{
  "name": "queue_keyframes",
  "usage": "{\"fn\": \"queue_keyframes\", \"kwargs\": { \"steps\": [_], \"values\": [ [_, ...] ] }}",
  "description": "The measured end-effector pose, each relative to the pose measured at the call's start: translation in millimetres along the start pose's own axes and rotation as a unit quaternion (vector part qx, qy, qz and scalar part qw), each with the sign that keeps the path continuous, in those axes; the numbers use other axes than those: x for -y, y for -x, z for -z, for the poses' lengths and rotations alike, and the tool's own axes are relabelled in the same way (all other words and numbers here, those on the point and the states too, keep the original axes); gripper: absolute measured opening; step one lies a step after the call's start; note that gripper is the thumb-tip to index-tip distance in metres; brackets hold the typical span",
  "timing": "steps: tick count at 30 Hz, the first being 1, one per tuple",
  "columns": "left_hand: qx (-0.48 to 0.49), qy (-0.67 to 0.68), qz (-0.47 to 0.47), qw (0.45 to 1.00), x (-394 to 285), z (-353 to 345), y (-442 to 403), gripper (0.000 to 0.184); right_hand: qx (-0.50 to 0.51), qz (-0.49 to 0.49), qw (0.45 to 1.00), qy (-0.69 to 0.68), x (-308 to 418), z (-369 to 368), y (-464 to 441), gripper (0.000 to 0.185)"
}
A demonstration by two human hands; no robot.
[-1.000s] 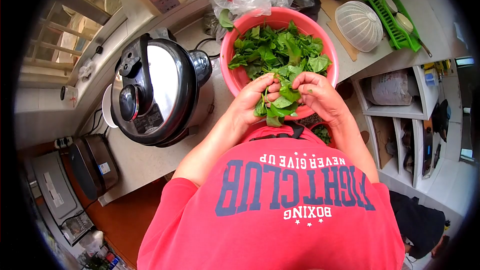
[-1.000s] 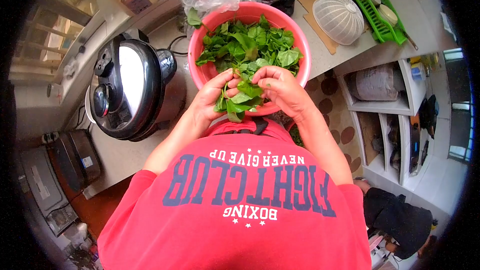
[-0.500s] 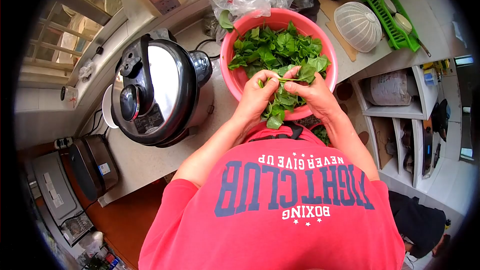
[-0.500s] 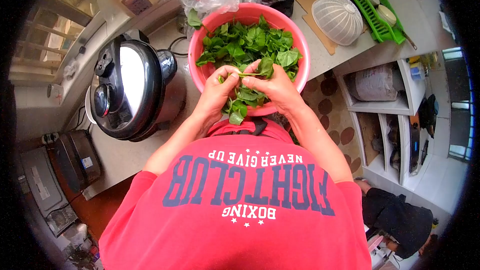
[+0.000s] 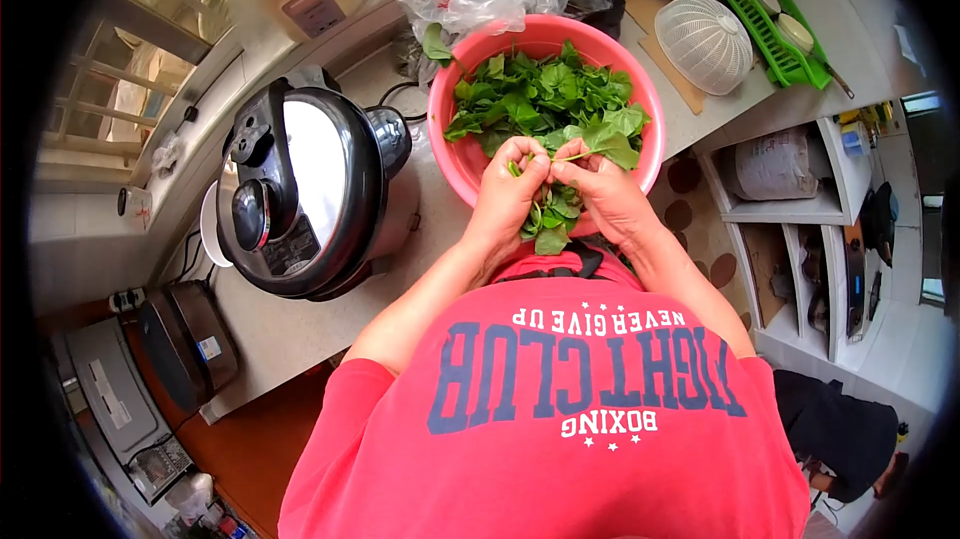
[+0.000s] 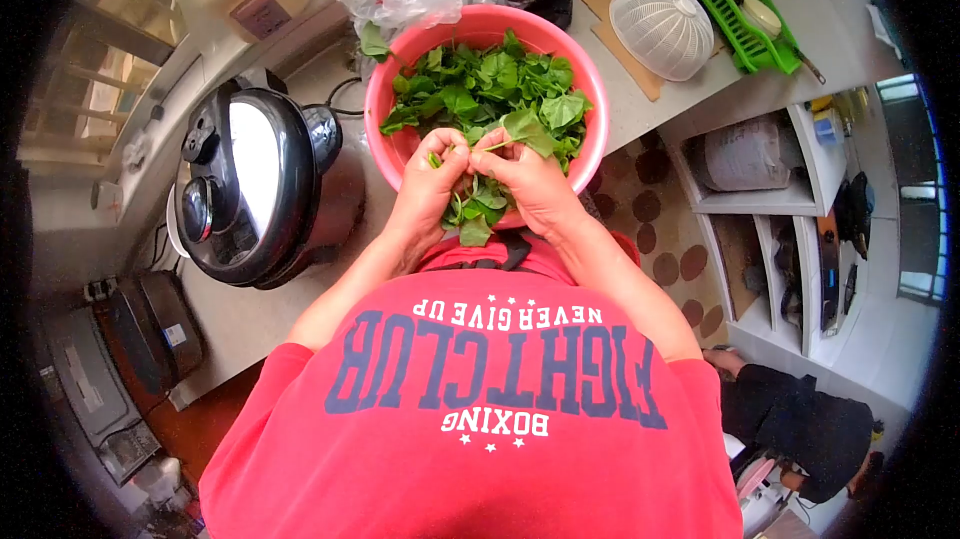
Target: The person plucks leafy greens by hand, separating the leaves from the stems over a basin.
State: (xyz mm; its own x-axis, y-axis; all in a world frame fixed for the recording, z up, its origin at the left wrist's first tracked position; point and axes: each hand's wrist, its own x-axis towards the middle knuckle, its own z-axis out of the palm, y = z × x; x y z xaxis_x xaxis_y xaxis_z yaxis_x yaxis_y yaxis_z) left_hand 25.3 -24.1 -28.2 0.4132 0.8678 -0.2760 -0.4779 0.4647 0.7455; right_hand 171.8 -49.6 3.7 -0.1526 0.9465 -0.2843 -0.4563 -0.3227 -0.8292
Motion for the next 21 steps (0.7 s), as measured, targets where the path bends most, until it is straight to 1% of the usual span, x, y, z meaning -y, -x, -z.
{"fn": "queue_keyframes", "kwargs": {
  "steps": [1,2,4,5,7,8,10,11,12,13,14,15,16,18,19,20,21],
  "values": [
    [-0.014,-0.056,-0.028,0.998,0,-2,0,0.010,-0.030,0.027,0.995,0.096,1,0,0,0.015],
    [-0.013,-0.056,-0.029,0.998,-1,-3,0,0.010,-0.059,0.054,0.978,0.191,3,1,-1,0.015],
    [-0.015,-0.060,-0.026,0.998,-4,-4,1,0.010,-0.063,0.053,0.975,0.209,4,3,-3,0.013],
    [-0.018,-0.059,-0.028,0.998,-6,-3,0,0.010,-0.061,0.060,0.978,0.189,5,2,-3,0.013],
    [0.002,-0.065,0.025,0.998,-12,-1,0,0.009,-0.038,0.061,0.983,0.168,10,0,-3,0.010],
    [-0.001,-0.066,0.024,0.998,-13,0,1,0.009,-0.035,0.059,0.984,0.167,11,1,-6,0.010],
    [0.034,0.068,0.055,0.996,-13,3,1,0.011,0.016,0.079,0.965,0.249,9,4,-12,0.008],
    [0.033,0.066,0.056,0.996,-11,7,0,0.011,0.066,0.105,0.975,0.184,5,5,-14,0.004],
    [0.084,0.128,0.073,0.985,-9,11,-3,0.013,0.066,0.105,0.975,0.182,6,6,-15,0.004],
    [0.135,0.190,0.089,0.969,-8,14,-6,0.015,0.090,0.130,0.962,0.222,7,8,-17,0.003],
    [0.135,0.189,0.089,0.969,-8,16,-7,0.015,0.113,0.155,0.946,0.261,8,10,-18,0.002],
    [0.136,0.190,0.115,0.966,-8,17,-8,0.016,0.129,0.131,0.968,0.172,13,1,-12,0.002],
    [0.136,0.191,0.141,0.962,-9,18,-8,0.016,0.129,0.131,0.968,0.171,17,0,-12,0.002],
    [0.075,0.127,0.110,0.983,-10,20,-13,0.019,0.096,0.049,0.987,0.118,22,4,-12,0.002],
    [0.095,0.146,0.068,0.982,-19,22,-10,0.021,0.053,0.107,0.986,0.115,20,10,-14,0.005],
    [0.090,0.150,0.052,0.983,-23,28,-13,0.018,0.014,0.088,0.993,0.077,24,13,-19,0.007],
    [0.074,0.127,0.034,0.989,-30,31,-13,0.018,-0.012,0.099,0.991,0.087,27,21,-22,0.008]
  ]
}}
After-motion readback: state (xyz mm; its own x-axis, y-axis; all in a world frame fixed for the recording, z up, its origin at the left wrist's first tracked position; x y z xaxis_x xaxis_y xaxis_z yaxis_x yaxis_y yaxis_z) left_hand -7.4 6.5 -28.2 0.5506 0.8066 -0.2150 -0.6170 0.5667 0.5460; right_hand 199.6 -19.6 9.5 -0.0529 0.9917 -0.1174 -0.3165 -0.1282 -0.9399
